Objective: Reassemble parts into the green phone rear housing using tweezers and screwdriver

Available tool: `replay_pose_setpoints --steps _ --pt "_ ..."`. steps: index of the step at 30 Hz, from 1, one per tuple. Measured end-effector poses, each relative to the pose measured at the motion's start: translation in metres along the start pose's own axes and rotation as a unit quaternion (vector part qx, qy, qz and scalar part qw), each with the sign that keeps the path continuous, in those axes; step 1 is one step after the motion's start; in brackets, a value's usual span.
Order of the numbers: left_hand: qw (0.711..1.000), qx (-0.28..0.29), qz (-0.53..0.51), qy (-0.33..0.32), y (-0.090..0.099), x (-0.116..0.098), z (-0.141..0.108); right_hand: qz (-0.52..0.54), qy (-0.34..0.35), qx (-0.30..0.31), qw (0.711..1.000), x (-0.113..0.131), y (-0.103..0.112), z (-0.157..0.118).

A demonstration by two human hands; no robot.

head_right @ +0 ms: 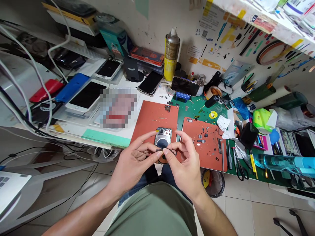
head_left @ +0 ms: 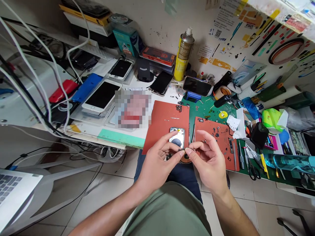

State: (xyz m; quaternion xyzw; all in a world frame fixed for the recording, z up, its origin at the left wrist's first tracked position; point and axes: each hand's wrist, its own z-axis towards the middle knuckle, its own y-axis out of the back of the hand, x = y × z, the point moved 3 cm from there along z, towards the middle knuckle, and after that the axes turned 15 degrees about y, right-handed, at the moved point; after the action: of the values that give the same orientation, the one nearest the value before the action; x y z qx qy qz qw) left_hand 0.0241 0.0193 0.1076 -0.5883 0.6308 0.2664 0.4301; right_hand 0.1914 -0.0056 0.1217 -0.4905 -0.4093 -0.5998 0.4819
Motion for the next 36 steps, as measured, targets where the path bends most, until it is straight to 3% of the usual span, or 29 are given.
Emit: replay_pose_setpoints --steps 3,6,8,11,13,20,25,30,34,36 --pt "1.000 -0.007 -0.003 -0.026 0.005 0.002 0.003 0.007 0.001 -0.013 1.000 0.000 0.002 0.004" --pt "0.994 -0.090 -0.039 -0.050 0.016 0.014 0.000 0.022 0.001 -0.044 0.999 -0.003 0.005 0.008" --pt "0.989 -0.119 -0.083 -0.016 0.018 0.030 -0.007 0.025 -0.003 -0.065 0.998 -0.008 0.005 0.010" --pt "0.982 -0.031 -0.157 0.098 0.004 0.057 -0.019 0.025 -0.016 -0.080 0.996 -0.015 0.002 0.011" --pt "0.973 -0.005 -0.204 0.112 -0.008 0.065 -0.025 0.020 -0.021 -0.080 0.996 -0.017 -0.004 0.010" --pt "0.936 -0.055 -0.341 0.072 -0.023 0.054 -0.014 -0.040 0.007 -0.137 0.990 -0.013 -0.031 -0.006" --pt "0.935 -0.059 -0.347 0.053 -0.019 0.051 -0.008 -0.069 0.026 -0.164 0.984 -0.017 -0.032 -0.023" --pt "0.957 0.002 -0.286 0.043 0.001 0.048 -0.011 -0.083 0.036 -0.115 0.989 -0.010 -0.004 -0.008" --pt "0.966 0.104 -0.222 0.083 0.014 0.047 -0.020 -0.033 -0.019 0.066 0.997 0.000 0.001 0.023" --pt "0.964 0.141 -0.207 0.094 0.016 0.049 -0.024 0.007 -0.069 0.128 0.989 0.004 -0.003 0.034"
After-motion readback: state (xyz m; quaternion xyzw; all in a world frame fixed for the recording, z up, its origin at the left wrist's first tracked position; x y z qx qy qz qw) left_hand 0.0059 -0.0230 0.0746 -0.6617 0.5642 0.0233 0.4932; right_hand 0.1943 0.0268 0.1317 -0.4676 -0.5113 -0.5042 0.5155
